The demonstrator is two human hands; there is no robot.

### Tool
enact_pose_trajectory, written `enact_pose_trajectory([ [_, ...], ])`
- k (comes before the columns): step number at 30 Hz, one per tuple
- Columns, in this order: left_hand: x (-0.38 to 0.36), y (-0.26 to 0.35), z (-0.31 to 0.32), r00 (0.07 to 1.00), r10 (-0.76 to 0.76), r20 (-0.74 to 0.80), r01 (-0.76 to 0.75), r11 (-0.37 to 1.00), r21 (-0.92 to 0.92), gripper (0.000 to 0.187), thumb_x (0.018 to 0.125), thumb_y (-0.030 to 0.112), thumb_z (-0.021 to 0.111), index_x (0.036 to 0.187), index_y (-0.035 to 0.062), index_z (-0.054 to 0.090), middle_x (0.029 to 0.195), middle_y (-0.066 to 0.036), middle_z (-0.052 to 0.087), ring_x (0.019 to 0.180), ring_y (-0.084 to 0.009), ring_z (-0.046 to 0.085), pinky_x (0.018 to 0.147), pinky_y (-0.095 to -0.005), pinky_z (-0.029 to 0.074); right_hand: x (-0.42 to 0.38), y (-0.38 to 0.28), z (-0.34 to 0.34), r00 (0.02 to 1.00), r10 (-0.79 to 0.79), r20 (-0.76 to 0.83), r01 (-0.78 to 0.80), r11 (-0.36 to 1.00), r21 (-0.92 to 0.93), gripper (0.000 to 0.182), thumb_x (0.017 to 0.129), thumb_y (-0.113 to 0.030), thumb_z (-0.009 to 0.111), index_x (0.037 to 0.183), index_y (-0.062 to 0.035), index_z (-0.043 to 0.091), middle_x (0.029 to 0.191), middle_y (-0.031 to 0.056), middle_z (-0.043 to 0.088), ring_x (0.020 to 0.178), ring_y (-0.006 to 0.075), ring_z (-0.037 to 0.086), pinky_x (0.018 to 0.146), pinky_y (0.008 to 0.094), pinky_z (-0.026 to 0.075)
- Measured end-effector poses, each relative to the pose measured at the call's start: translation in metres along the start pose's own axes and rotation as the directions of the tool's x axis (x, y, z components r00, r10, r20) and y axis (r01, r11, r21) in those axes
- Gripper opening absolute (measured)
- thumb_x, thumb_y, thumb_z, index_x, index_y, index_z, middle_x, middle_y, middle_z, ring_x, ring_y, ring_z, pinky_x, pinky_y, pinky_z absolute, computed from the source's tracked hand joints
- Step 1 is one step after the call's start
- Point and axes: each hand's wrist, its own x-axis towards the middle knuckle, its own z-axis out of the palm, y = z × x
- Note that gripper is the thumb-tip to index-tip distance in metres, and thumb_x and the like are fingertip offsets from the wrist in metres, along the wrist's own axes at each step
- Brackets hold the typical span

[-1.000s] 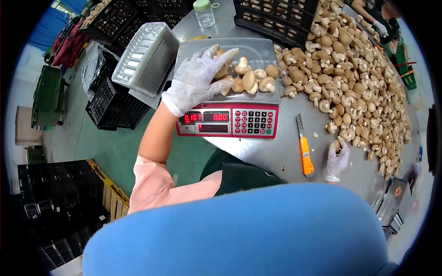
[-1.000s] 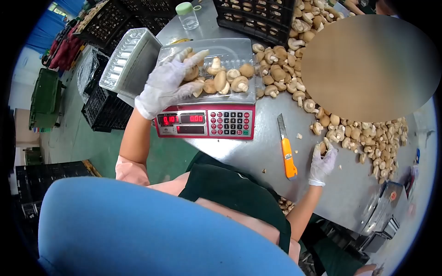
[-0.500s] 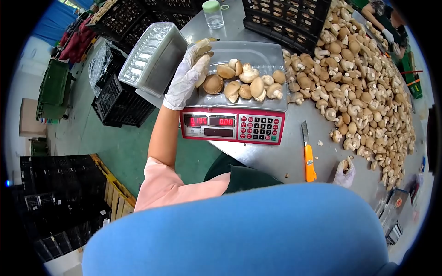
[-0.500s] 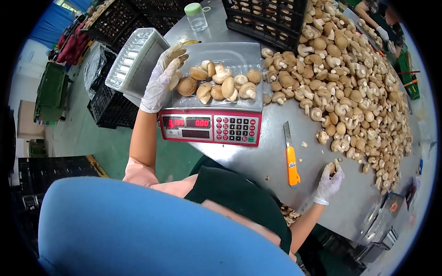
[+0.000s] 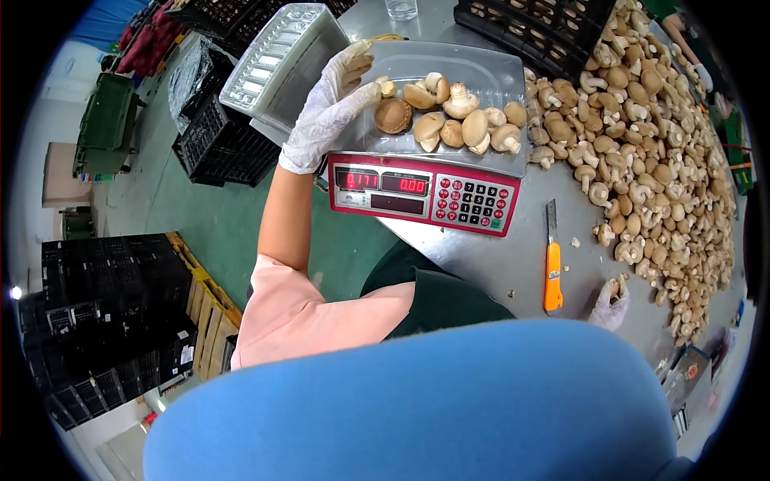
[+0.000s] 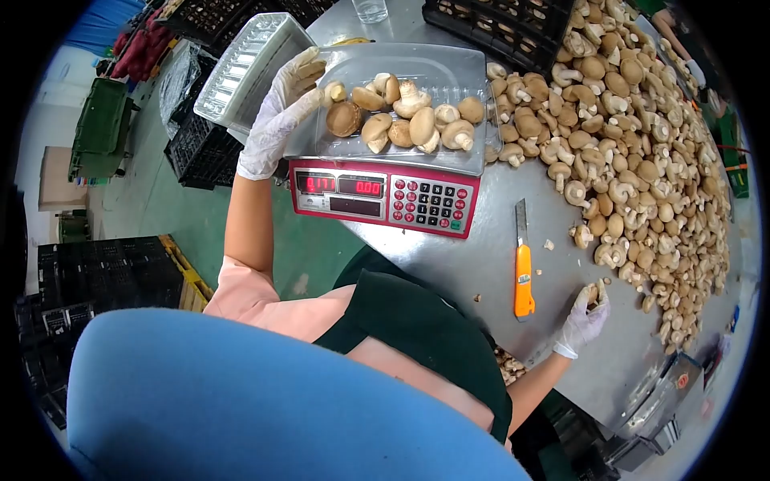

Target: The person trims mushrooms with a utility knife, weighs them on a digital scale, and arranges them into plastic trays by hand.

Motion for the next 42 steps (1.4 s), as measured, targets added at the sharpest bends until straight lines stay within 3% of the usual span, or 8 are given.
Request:
enact_pose_trajectory([
  [9,-0.024,0.039,0.025,0.974,0.174,-0.145,-0.134,0.959,0.25,0.053,0.092,0.019,0.068,0.138,-0.0007,0.051,0.13,-0.014,0.058,0.123,-0.0227,0.054,0.105,-0.0355,0.042,-0.026,-0.112,0.036,0.997,-0.072,0.039,0.075,0.991,-0.108,0.035,0.09,-0.008,0.071,0.123,-0.0007,0.062,0.109,0.0078,0.063,0.09,0.0119,0.061,0.082,0.0255,0.051],
  [12,-0.057,0.065,0.082,0.959,0.198,0.202,-0.224,0.967,0.119,0.037,0.094,0.011,0.063,0.13,0.003,0.06,0.113,-0.007,0.065,0.096,-0.0143,0.062,0.085,-0.0295,0.051,-0.048,-0.141,0.059,0.975,-0.121,0.185,0.077,0.971,0.228,0.037,0.081,0.001,0.077,0.114,-0.0045,0.059,0.11,0.0088,0.062,0.095,0.0141,0.061,0.08,0.0266,0.052],
  [15,-0.083,0.041,0.149,0.746,-0.077,0.662,0.159,0.985,-0.064,0.05,0.095,0.015,0.064,0.141,0.0015,0.048,0.108,-0.007,0.062,0.101,-0.0126,0.058,0.09,-0.0286,0.049,-0.064,-0.174,0.079,0.91,-0.361,0.204,0.279,0.897,0.342,0.044,0.074,0.003,0.082,0.11,-0.0058,0.059,0.114,0.0101,0.061,0.099,0.0166,0.061,0.08,0.0276,0.052],
  [19,-0.101,0.0,0.219,0.64,-0.147,0.754,0.54,0.784,-0.306,0.054,0.097,0.015,0.063,0.144,-0.0011,0.041,0.123,-0.008,0.061,0.113,-0.0142,0.058,0.097,-0.0282,0.048,-0.069,-0.2,0.08,0.774,-0.58,0.255,0.526,0.812,0.252,0.047,0.073,-0.005,0.085,0.114,-0.0081,0.064,0.119,0.0125,0.063,0.101,0.0249,0.062,0.083,0.0321,0.053],
  [23,-0.094,-0.02,0.227,0.743,-0.115,0.659,0.409,0.857,-0.312,0.042,0.098,0.013,0.063,0.136,-0.001,0.053,0.121,-0.009,0.063,0.112,-0.0136,0.058,0.098,-0.0281,0.047,-0.064,-0.207,0.057,0.76,-0.51,0.403,0.455,0.86,0.23,0.046,0.074,-0.006,0.083,0.116,-0.0078,0.065,0.122,0.0132,0.063,0.105,0.0279,0.062,0.089,0.0356,0.052],
  [31,-0.098,-0.008,0.217,0.701,-0.293,0.65,0.675,0.568,-0.471,0.051,0.093,0.012,0.064,0.137,-0.0047,0.045,0.121,-0.015,0.063,0.104,-0.0195,0.062,0.091,-0.028,0.049,-0.057,-0.146,0.077,0.871,-0.236,0.43,0.408,0.834,-0.37,0.041,0.085,-0.033,0.071,0.119,-0.0108,0.065,0.104,0.0115,0.064,0.094,0.0304,0.061,0.084,0.0419,0.051],
  [39,-0.098,-0.01,0.222,0.63,-0.42,0.653,0.76,0.509,-0.405,0.041,0.095,0.008,0.061,0.132,-0.0063,0.05,0.115,-0.011,0.065,0.099,-0.0136,0.062,0.088,-0.0232,0.05,-0.06,-0.164,0.052,0.928,-0.101,0.359,0.061,0.991,0.12,0.035,0.088,-0.026,0.071,0.118,-0.0081,0.063,0.101,0.013,0.068,0.09,0.0299,0.067,0.079,0.0382,0.054],
  [42,-0.1,-0.007,0.226,0.665,-0.396,0.634,0.716,0.581,-0.388,0.034,0.092,0.001,0.063,0.125,-0.0053,0.057,0.114,-0.01,0.067,0.102,-0.0147,0.064,0.095,-0.0269,0.05,-0.063,-0.193,0.034,0.8,-0.138,0.584,0.117,0.99,0.074,0.031,0.09,-0.023,0.069,0.117,-0.0113,0.062,0.1,0.0118,0.068,0.086,0.0281,0.069,0.075,0.0359,0.055],
])
